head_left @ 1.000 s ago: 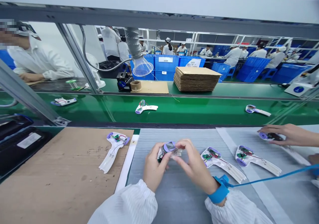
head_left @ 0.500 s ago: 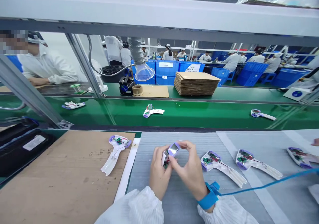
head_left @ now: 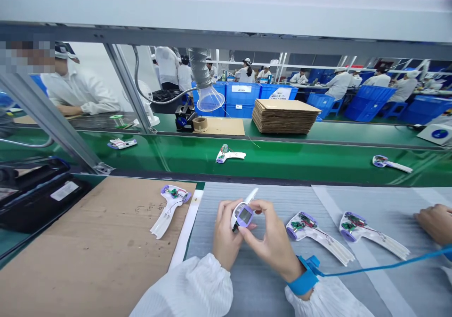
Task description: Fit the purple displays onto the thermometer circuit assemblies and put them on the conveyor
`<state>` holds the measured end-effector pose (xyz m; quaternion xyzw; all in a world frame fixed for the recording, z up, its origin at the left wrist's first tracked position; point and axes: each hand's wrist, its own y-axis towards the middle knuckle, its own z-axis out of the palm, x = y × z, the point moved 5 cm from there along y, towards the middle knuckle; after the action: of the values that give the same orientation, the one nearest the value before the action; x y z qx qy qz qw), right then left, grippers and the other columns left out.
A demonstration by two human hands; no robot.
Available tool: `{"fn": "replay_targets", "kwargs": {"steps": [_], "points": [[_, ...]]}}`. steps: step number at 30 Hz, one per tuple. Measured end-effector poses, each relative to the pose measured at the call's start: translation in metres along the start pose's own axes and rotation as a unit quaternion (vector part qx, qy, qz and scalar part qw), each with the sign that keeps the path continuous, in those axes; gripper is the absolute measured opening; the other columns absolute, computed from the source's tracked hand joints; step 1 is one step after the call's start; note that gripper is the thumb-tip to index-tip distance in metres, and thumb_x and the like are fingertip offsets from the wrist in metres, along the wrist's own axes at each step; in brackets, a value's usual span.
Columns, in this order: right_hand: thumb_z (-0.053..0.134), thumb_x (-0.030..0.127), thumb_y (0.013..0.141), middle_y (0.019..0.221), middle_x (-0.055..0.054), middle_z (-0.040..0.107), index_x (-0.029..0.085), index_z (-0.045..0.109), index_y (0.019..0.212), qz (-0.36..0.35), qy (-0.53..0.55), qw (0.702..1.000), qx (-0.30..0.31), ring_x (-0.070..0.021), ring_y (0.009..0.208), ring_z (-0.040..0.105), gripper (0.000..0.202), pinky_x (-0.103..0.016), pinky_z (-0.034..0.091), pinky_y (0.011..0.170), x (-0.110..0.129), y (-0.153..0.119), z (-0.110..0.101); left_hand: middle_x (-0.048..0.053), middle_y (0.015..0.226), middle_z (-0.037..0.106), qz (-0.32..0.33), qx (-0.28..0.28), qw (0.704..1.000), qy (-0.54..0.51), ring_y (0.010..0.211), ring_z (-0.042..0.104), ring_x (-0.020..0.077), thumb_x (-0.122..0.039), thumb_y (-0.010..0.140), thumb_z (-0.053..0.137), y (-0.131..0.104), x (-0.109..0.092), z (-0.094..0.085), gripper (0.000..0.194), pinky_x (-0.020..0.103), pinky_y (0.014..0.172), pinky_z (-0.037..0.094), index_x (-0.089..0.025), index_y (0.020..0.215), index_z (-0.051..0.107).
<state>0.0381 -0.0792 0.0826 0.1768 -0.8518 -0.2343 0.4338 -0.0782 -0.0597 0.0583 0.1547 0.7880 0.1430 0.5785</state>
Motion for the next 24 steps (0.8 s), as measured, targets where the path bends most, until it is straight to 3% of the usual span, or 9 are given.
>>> {"fn": "replay_targets", "kwargs": {"steps": [9, 19, 24], "points": [[0.051, 0.025, 0.085, 0.118, -0.007, 0.052, 0.024, 0.027, 0.130, 0.044, 0.019, 0.996, 0.081, -0.0194, 0.108, 0.051, 0.051, -0.033, 0.046, 0.087, 0.0002, -0.0025, 0.0016, 0.006, 0.101, 0.046, 0.049, -0.010, 0.996, 0.080, 0.095, 0.051, 0.0193, -0.029, 0.077, 0.063, 0.0014, -0.0002, -0.0038, 0.038, 0.031, 0.080, 0.045, -0.020, 0.111, 0.048], [0.047, 0.021, 0.087, 0.125, -0.007, 0.049, 0.027, 0.017, 0.139, 0.060, -0.029, 0.994, 0.086, -0.0211, 0.110, 0.051, 0.060, -0.035, 0.049, 0.086, 0.0052, -0.0048, 0.0013, 0.007, 0.103, 0.047, 0.052, 0.008, 0.993, 0.109, 0.095, 0.052, 0.0196, -0.028, 0.080, 0.057, -0.0015, 0.0005, 0.0022, 0.034, 0.032, 0.079, 0.046, -0.019, 0.111, 0.047], [0.049, 0.020, 0.087, 0.131, -0.006, 0.045, 0.028, 0.014, 0.140, 0.034, -0.044, 0.995, 0.087, -0.0225, 0.116, 0.046, 0.064, -0.040, 0.043, 0.093, 0.0064, -0.0031, -0.0008, 0.007, 0.102, 0.048, 0.069, -0.001, 0.992, 0.105, 0.095, 0.050, 0.0191, -0.026, 0.081, 0.055, -0.0010, -0.0030, 0.0000, 0.030, 0.030, 0.079, 0.044, -0.019, 0.110, 0.048]]}}
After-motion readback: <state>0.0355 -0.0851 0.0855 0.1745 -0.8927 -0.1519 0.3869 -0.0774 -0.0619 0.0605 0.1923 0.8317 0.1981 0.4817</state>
